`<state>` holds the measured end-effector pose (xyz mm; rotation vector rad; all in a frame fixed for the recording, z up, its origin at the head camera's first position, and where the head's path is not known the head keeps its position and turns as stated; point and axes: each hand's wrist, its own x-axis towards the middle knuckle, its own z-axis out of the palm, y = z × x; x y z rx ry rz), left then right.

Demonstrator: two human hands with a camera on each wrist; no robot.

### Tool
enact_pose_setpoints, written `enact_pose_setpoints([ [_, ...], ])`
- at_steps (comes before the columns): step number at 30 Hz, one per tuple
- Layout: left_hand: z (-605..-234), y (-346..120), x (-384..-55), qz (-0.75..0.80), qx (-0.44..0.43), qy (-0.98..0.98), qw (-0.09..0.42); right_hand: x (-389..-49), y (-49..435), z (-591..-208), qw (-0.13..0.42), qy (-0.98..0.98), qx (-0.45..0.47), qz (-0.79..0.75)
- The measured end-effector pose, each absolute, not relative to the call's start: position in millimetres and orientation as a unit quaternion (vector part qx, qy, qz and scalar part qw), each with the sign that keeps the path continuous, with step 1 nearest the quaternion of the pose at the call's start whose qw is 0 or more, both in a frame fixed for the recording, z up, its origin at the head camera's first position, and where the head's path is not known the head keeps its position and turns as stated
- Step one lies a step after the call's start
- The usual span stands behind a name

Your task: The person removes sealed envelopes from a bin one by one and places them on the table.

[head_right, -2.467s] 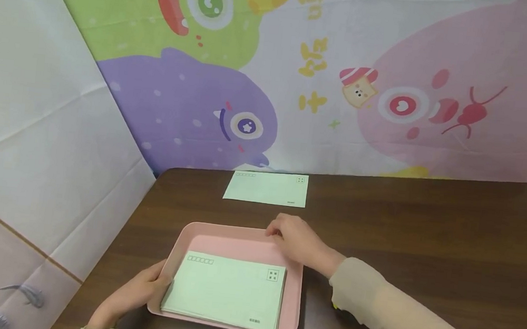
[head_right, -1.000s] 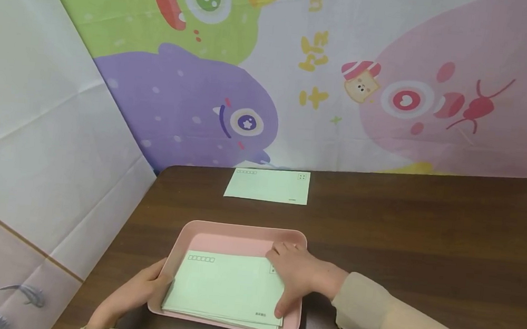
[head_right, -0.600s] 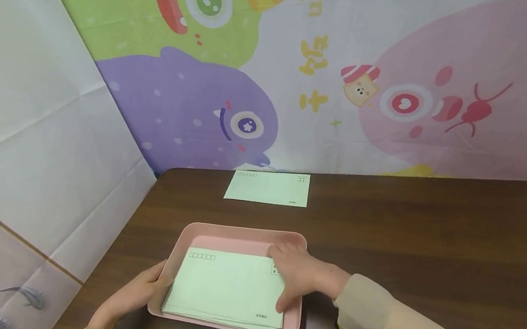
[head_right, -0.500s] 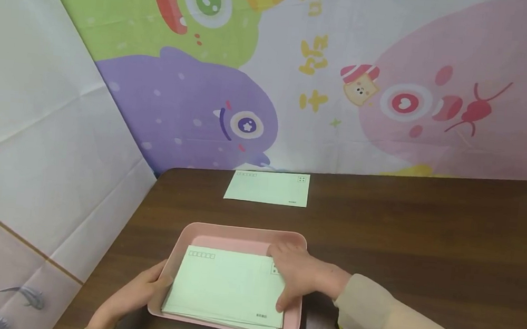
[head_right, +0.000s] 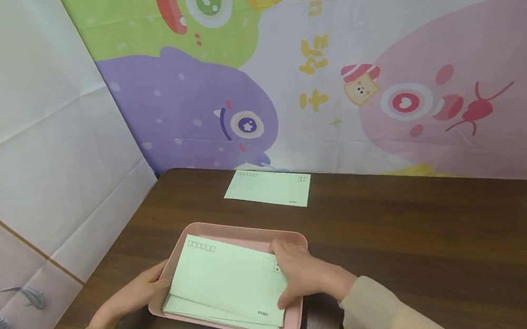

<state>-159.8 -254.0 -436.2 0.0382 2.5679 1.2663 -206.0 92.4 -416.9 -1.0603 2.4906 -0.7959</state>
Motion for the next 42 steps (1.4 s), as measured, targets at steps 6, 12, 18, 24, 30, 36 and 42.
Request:
enact_pose_setpoints([
  [6,-435,-253,-160,0.440,0.011,0.888,0.138,-203,93,-419,0.119,0.874,-0.375,-0.285],
  [12,-437,-254,-160,0.433,0.011,0.891,0.136,-200,92,-422,0.061,0.877,-0.391,-0.272],
  [18,-437,-254,-161,0.431,0.008,0.892,0.133,-196,92,-419,0.023,0.869,-0.405,-0.285],
  [24,-436,-253,-160,0.427,0.011,0.894,0.133,-196,91,-416,0.068,0.856,-0.383,-0.341],
  [30,-436,-253,-161,0.425,0.011,0.896,0.131,-194,92,-413,0.050,0.862,-0.323,-0.388],
  [36,-437,-253,-160,0.425,0.011,0.896,0.126,-195,95,-413,0.073,0.838,-0.286,-0.458],
  [42,-436,-254,-159,0.434,0.014,0.891,0.131,-195,97,-414,0.063,0.835,-0.264,-0.479],
])
